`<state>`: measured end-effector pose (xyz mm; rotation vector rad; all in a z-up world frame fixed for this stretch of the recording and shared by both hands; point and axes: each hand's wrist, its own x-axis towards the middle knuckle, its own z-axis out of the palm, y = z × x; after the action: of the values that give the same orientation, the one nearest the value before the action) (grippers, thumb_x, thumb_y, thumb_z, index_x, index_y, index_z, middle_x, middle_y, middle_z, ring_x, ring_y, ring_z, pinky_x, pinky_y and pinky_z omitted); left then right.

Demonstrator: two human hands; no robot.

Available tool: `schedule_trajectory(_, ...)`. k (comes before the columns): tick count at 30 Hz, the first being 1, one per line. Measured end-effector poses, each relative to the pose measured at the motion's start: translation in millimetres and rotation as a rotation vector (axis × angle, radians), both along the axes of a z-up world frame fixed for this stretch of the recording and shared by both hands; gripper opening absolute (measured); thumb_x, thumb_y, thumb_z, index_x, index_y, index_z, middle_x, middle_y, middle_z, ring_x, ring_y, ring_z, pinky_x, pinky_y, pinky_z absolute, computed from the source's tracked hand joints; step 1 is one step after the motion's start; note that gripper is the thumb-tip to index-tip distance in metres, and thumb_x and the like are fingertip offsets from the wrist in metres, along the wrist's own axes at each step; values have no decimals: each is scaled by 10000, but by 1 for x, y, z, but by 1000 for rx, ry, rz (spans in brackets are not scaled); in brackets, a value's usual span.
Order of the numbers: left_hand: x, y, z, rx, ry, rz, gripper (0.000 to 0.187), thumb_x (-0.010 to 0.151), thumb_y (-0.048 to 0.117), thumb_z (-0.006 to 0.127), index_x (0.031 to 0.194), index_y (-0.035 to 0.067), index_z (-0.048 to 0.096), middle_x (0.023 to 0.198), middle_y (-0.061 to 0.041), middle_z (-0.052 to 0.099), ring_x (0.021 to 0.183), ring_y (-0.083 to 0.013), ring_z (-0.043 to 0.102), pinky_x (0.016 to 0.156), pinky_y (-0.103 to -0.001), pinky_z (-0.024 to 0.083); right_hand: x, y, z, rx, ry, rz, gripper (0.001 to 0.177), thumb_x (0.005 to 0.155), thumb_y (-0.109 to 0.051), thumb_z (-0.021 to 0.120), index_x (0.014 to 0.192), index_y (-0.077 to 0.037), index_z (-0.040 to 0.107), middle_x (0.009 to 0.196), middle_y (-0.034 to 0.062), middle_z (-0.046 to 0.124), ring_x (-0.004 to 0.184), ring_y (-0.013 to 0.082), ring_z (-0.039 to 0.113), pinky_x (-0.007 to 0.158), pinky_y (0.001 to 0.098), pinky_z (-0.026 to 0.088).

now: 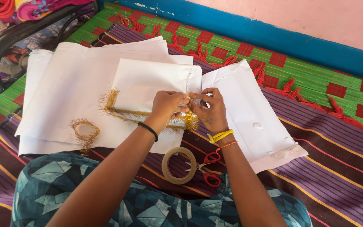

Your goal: The person sits on a mat and decorates a white rectangular gift box with a gold tinsel border. They use scissors to cut pieces of clear tape and press the tape over the tinsel to secure it to the box. The person repeatedly cuts tape and applies it along the edges of the box.

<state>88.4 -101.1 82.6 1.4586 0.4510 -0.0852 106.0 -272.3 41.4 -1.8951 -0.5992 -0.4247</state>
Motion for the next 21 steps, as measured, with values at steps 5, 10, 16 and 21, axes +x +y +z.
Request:
schedule_trajectory(5,1,0,0,-17,17,-9,244,898,192,642,943,-37,714,932,-128,768,713,-224,764,494,-301,511,-2,-2,2,-11,30,14,336,791,-122,868,1118,-130,792,1108,88,566,1044,233,603,837,330,564)
schedule_trajectory(10,4,2,0,-16,50,-9,251,887,197,651,947,-36,721,952,-141,773,727,-227,764,545,-324,554,-5,-2,7,-54,-14,-13,346,782,-128,880,1117,-150,796,1105,78,583,1062,251,599,847,346,556)
schedule_trajectory(16,8,3,-2,-32,45,-12,275,879,196,656,939,-69,699,999,-186,764,758,-275,777,585,-367,583,-11,-2,14,-64,-22,-12,379,781,-133,877,1145,-171,777,1098,69,581,1065,258,592,850,354,545)
schedule_trajectory(21,11,1,-1,-4,67,-4,303,877,211,634,959,-73,702,1018,-185,760,774,-287,773,609,-381,602,-14,-3,17,-77,-77,-12,425,793,-111,854,1201,-163,745,1111,72,574,1069,272,584,885,364,529)
